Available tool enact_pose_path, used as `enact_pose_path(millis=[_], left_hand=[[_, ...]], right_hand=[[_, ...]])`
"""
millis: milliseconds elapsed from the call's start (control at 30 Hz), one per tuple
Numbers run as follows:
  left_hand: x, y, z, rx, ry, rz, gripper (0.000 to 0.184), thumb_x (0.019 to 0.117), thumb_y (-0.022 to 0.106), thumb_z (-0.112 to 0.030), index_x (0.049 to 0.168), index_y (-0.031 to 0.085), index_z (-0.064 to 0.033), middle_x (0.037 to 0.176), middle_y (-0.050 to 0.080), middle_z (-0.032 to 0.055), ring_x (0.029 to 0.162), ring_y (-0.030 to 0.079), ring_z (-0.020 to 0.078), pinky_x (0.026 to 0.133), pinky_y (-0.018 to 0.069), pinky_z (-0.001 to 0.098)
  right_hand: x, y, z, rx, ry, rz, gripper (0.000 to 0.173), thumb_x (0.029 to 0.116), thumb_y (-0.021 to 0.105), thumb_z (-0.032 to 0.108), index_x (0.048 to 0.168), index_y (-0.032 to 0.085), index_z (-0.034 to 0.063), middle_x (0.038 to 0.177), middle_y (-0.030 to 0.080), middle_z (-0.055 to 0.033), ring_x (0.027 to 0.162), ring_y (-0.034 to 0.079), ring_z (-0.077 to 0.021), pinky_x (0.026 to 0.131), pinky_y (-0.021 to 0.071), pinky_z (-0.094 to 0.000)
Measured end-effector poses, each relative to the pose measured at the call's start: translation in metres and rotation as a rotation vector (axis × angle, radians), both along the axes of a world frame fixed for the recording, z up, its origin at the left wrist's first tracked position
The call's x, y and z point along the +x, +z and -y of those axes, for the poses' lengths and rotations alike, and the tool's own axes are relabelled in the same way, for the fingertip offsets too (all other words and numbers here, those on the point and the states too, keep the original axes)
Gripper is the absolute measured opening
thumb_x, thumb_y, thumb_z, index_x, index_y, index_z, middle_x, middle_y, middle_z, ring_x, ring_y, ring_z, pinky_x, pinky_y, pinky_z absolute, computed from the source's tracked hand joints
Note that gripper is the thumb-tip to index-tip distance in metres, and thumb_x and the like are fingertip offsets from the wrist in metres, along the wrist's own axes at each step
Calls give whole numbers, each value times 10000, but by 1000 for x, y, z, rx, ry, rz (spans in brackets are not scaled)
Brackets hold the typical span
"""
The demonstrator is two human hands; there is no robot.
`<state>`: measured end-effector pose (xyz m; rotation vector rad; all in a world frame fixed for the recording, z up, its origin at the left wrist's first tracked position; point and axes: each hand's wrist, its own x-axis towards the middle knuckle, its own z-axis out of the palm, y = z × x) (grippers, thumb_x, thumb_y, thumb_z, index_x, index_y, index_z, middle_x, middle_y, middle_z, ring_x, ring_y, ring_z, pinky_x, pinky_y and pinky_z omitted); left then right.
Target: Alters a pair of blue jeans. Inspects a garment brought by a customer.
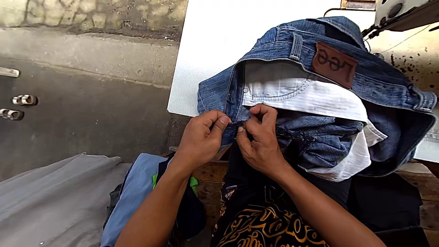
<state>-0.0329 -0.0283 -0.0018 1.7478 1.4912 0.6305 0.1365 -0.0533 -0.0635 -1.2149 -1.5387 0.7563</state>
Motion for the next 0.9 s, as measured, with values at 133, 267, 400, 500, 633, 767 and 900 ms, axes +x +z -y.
enact_pose_path(millis=[133, 267, 400, 500, 633, 767, 900], left_hand=[[-8, 2, -2, -29, 34, 48, 229, 1053, 522, -152, 891, 683, -132, 637, 552, -76, 522, 492, -4, 475, 400, 157], [-6, 1, 1, -21, 30, 54, 224, 1052, 521, -156, 898, 682, -130, 647, 552, -78, 528, 489, -7, 478, 397, 152], [-10, 1, 4, -54, 36, 101, 230, 1055, 520, -139, 896, 686, -119, 632, 548, -66, 511, 483, -1, 462, 390, 152], [-14, -1, 2, -66, 37, 129, 239, 1061, 514, -136, 897, 686, -108, 634, 554, -54, 515, 495, 10, 468, 401, 160], [-12, 0, 6, -37, 20, 129, 226, 1054, 518, -129, 905, 686, -104, 650, 560, -59, 530, 498, 5, 476, 402, 152], [-18, 5, 6, -31, 27, 149, 236, 1060, 517, -137, 896, 684, -104, 644, 571, -53, 520, 507, 10, 465, 410, 159], [-20, 4, 6, -4, 15, 144, 226, 1052, 524, -126, 895, 684, -97, 633, 561, -48, 508, 494, 10, 454, 396, 156]], right_hand=[[4, 4, -2, -40, 43, -86, 270, 915, 598, 110, 653, 530, 109, 1157, 467, -87, 1065, 486, -89, 831, 453, -157], [0, 5, -1, -49, -4, -66, 255, 934, 604, 132, 683, 566, 117, 1157, 447, -78, 1067, 470, -79, 835, 435, -144], [8, 8, -2, -96, 129, 21, 269, 924, 596, 160, 658, 560, 136, 1194, 446, -87, 1105, 448, -140, 903, 407, -257], [9, 10, -3, -109, 85, -75, 275, 925, 598, 131, 655, 544, 128, 1157, 456, -67, 1037, 476, -64, 789, 438, -137], [0, 8, -1, -91, 37, -19, 269, 925, 596, 148, 660, 549, 138, 1168, 436, -73, 1092, 446, -108, 869, 414, -184], [9, 10, -1, -114, 170, 41, 256, 887, 605, 164, 631, 587, 151, 1198, 466, -87, 1152, 445, -176, 936, 400, -319], [6, 12, -3, -144, 91, -70, 268, 932, 592, 165, 666, 563, 148, 1179, 446, -56, 1090, 455, -78, 837, 425, -161]])
